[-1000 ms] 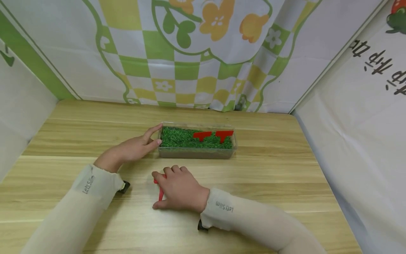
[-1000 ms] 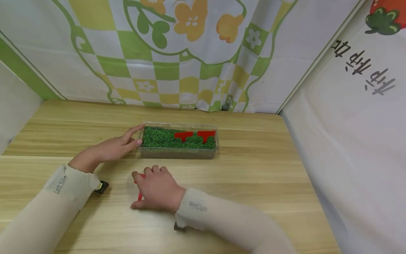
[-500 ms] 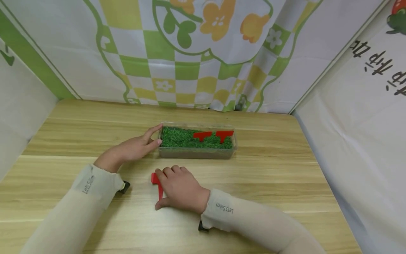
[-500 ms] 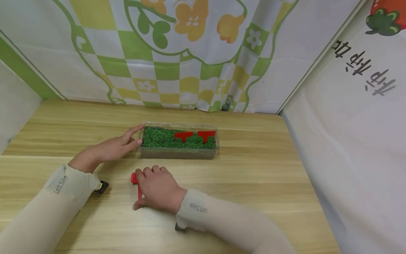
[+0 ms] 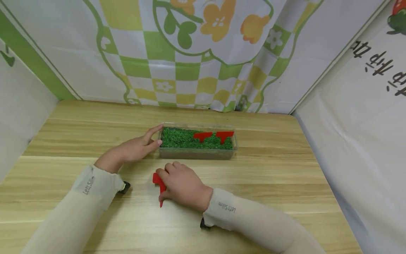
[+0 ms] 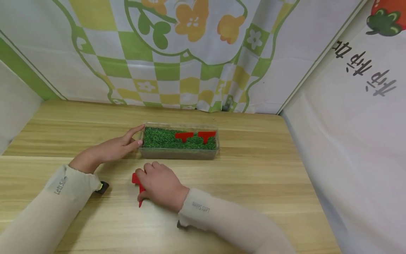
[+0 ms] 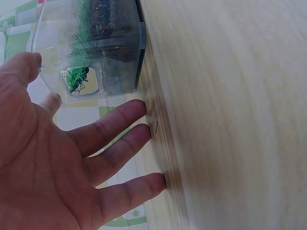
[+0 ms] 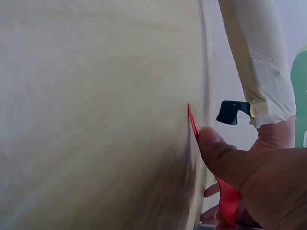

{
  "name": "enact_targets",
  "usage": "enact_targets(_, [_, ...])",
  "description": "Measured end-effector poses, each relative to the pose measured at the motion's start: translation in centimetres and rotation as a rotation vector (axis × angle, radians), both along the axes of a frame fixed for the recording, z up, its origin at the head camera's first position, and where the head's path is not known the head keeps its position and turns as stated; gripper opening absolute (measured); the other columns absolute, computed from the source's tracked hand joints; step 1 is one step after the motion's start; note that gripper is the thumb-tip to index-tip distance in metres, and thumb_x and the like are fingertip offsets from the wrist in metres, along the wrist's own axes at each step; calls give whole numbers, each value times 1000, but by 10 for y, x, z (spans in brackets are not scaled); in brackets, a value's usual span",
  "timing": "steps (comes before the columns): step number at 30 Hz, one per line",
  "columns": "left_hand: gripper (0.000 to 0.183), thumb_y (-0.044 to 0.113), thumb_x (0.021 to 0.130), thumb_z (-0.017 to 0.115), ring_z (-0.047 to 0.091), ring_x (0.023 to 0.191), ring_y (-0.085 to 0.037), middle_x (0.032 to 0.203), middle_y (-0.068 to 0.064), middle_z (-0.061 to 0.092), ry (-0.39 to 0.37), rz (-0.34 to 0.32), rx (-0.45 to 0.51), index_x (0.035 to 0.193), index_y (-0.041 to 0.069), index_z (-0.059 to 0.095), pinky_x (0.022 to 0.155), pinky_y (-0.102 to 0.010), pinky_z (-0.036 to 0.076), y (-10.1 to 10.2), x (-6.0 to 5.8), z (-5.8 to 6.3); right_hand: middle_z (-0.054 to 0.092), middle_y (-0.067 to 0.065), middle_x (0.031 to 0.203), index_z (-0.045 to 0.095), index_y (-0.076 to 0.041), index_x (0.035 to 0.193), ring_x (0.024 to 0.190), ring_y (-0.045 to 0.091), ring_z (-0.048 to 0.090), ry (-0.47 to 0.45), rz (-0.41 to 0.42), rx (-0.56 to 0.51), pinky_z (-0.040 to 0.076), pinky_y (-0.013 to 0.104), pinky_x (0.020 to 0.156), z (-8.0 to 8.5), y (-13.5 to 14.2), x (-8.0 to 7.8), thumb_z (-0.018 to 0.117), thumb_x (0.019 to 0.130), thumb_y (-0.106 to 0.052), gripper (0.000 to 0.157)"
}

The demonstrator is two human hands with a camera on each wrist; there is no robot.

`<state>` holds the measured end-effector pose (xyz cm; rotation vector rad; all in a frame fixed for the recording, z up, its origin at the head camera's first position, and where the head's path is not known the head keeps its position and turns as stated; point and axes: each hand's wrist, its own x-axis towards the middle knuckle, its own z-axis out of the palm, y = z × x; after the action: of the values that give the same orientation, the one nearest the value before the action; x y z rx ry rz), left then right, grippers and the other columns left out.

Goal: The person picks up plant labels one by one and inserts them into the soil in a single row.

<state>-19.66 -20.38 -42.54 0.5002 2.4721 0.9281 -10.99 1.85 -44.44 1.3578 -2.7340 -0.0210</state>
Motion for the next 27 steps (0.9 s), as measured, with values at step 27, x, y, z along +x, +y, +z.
enact_targets(27, [70,53,107,32,54,128,-44,141,-24,56,3,-9,-5,161,34,-8,101,-62,42,0,1,1,70,-9,101,73,-21,118,91,6,64,-158,61,-257,51,18,86,35,21,-18,68,98,-20,21])
